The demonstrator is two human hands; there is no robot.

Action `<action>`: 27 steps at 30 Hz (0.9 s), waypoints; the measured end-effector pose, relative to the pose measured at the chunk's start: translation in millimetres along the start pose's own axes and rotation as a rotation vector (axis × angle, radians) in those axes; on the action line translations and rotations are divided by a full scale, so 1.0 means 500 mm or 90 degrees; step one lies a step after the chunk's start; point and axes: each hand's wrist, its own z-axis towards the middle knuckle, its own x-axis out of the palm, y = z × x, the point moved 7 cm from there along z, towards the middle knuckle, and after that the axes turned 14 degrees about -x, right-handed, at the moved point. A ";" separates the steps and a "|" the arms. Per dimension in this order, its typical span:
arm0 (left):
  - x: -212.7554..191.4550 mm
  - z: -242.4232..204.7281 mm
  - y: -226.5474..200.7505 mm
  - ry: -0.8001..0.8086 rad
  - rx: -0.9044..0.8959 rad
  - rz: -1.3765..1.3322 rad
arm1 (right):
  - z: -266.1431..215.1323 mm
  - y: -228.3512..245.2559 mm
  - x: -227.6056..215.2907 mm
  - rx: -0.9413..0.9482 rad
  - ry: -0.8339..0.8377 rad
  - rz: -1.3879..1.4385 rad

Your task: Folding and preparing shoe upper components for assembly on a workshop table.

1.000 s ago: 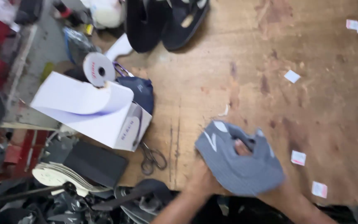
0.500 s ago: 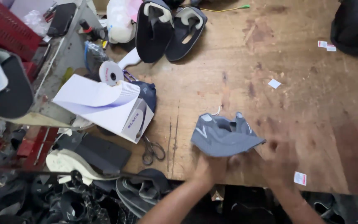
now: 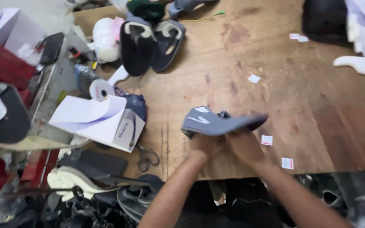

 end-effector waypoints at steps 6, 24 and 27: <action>-0.024 0.020 0.025 -0.194 0.074 -0.013 | -0.018 -0.071 0.120 0.000 0.196 -0.099; -0.071 0.110 0.032 -0.107 0.089 0.036 | 0.012 -0.015 0.069 -0.002 0.052 -0.012; -0.046 0.113 0.040 -0.029 0.076 0.131 | 0.008 0.004 0.086 -0.027 0.088 -0.003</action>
